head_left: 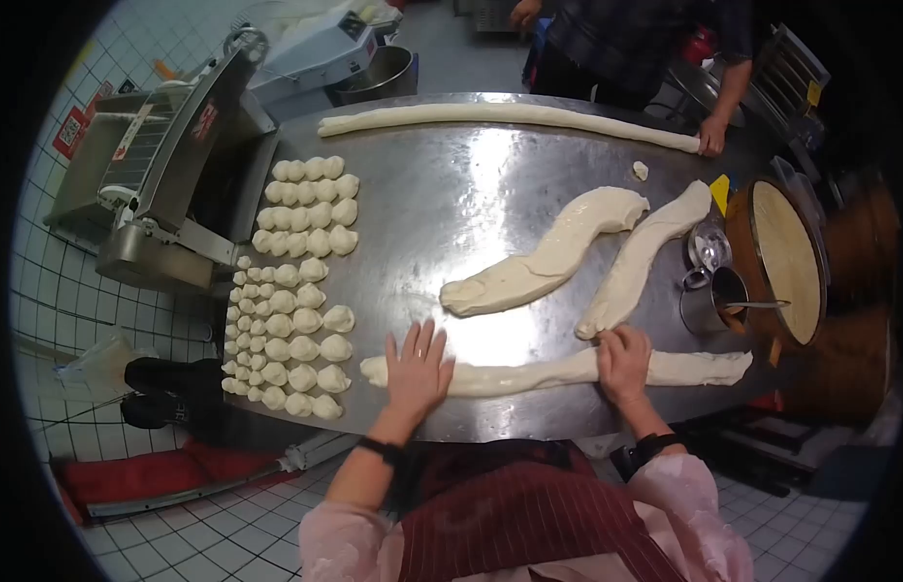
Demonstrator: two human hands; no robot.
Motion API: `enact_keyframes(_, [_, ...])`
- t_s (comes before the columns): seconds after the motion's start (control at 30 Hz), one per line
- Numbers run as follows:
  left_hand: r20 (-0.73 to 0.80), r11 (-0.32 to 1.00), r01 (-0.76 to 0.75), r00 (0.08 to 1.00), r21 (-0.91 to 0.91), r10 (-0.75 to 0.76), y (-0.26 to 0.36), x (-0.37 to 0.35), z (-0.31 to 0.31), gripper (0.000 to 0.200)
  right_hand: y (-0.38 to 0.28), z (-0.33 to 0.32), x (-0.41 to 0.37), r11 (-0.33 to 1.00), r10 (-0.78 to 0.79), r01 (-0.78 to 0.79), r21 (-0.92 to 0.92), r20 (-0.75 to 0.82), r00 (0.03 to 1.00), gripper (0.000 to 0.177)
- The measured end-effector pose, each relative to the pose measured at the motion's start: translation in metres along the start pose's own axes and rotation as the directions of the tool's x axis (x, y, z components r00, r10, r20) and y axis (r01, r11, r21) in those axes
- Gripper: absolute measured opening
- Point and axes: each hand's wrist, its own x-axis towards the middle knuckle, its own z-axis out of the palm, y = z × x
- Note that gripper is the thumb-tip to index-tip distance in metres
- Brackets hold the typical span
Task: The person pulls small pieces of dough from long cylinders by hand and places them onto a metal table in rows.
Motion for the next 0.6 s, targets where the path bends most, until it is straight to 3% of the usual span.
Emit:
enact_keyframes(0.07, [-0.242, 0.99, 0.076, 0.965, -0.12, -0.104, 0.023, 0.036, -0.011, 0.053, 0.018, -0.019, 0.0, 0.992, 0.12, -0.12, 0.033, 0.004, 0.993, 0.042])
enact_keyframes(0.1, [-0.24, 0.996, 0.077, 0.967, -0.041, -0.084, -0.036, 0.015, -0.033, 0.053, -0.044, 0.022, 0.005, 0.986, 0.135, -0.131, 0.106, -0.025, 0.991, 0.042])
enact_keyframes(0.17, [-0.193, 0.994, 0.111, 0.975, -0.019, -0.112, -0.022, 0.012, -0.028, 0.051, -0.045, 0.01, -0.018, 0.987, 0.157, -0.158, -0.027, -0.046, 0.987, 0.04])
enact_keyframes(0.23, [-0.089, 0.998, 0.053, 0.995, 0.034, -0.049, -0.027, -0.034, -0.027, 0.051, -0.064, -0.004, -0.058, 0.991, 0.124, -0.123, -0.056, 0.022, 0.992, 0.04])
enact_keyframes(0.3, [-0.15, 0.968, -0.229, 0.966, -0.106, 0.212, -0.038, -0.079, -0.019, 0.052, -0.065, -0.013, -0.074, 0.993, 0.075, -0.069, -0.099, 0.059, 0.995, 0.04])
enact_keyframes(0.4, [-0.16, 0.927, -0.36, 0.926, -0.105, 0.341, -0.059, -0.096, -0.019, 0.051, -0.068, -0.007, -0.069, 0.994, 0.064, -0.06, -0.096, 0.045, 0.997, 0.04])
enact_keyframes(0.47, [-0.167, 0.934, -0.325, 0.939, -0.15, 0.3, -0.06, -0.066, -0.02, 0.049, -0.092, 0.008, -0.021, 0.997, 0.075, -0.075, -0.005, -0.078, 0.994, 0.04])
enact_keyframes(0.5, [-0.171, 0.94, -0.289, 0.951, -0.181, 0.259, -0.062, -0.045, -0.024, 0.047, -0.117, 0.016, 0.01, 0.996, -0.015, 0.027, 0.089, -0.135, 0.991, 0.041])
enact_keyframes(0.53, [-0.172, 0.94, -0.29, 0.95, -0.182, 0.26, -0.064, -0.029, -0.029, 0.047, -0.144, 0.031, 0.035, 0.984, -0.081, 0.102, 0.147, -0.142, 0.986, 0.041])
enact_keyframes(0.6, [-0.265, 0.965, -0.172, 0.957, -0.196, 0.117, -0.065, -0.008, -0.035, 0.042, -0.204, 0.048, 0.07, 0.959, -0.147, 0.146, 0.244, -0.013, 0.989, 0.045])
